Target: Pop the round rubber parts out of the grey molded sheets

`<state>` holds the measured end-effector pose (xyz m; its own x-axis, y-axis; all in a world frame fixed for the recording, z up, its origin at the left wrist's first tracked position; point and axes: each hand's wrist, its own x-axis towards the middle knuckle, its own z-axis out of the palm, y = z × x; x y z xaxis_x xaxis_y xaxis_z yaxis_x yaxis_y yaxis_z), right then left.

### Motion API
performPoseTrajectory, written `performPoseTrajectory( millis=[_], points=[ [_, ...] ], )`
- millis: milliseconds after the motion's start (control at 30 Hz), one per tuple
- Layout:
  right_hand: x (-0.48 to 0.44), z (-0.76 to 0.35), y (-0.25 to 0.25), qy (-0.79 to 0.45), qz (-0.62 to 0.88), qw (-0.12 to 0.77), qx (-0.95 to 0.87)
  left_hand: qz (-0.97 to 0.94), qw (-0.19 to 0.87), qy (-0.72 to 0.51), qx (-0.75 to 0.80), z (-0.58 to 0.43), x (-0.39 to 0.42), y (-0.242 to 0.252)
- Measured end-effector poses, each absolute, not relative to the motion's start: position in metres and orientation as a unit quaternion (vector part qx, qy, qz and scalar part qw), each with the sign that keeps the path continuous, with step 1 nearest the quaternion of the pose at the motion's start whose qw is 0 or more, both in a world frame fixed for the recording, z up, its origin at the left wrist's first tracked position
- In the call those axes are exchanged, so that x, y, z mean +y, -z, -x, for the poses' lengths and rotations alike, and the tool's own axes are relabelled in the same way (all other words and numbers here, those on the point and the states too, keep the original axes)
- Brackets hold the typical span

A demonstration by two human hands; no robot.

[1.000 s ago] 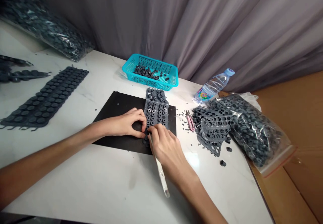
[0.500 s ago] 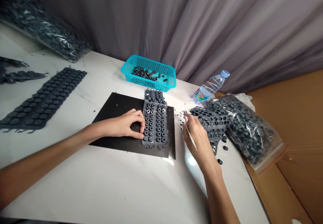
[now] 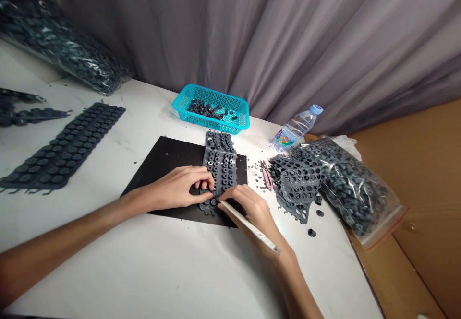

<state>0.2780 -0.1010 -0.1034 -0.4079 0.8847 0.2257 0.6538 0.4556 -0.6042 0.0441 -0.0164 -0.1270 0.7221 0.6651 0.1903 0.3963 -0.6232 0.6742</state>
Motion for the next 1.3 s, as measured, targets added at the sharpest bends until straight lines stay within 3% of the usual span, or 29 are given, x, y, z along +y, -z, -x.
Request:
performPoseTrajectory(
  millis=[533, 733, 1067, 1300],
  points=[
    [-0.103, -0.268, 0.101, -0.150, 0.505, 0.226, -0.819, -0.891, 0.252, -0.205, 0.318, -0.047, -0.019, 0.128],
    [-0.098, -0.272, 0.113, -0.075, 0.490, 0.183, -0.849, -0.886, 0.253, -0.214, 0.324, -0.048, -0.020, 0.130],
    [-0.096, -0.268, 0.128, 0.114, 0.422, 0.185, -0.880, -0.882, 0.265, -0.220, 0.322, -0.049, -0.019, 0.134],
    [-0.101, -0.264, 0.127, 0.130, 0.449, 0.132, -0.874, -0.874, 0.283, -0.220, 0.328, -0.049, -0.018, 0.134]
  ],
)
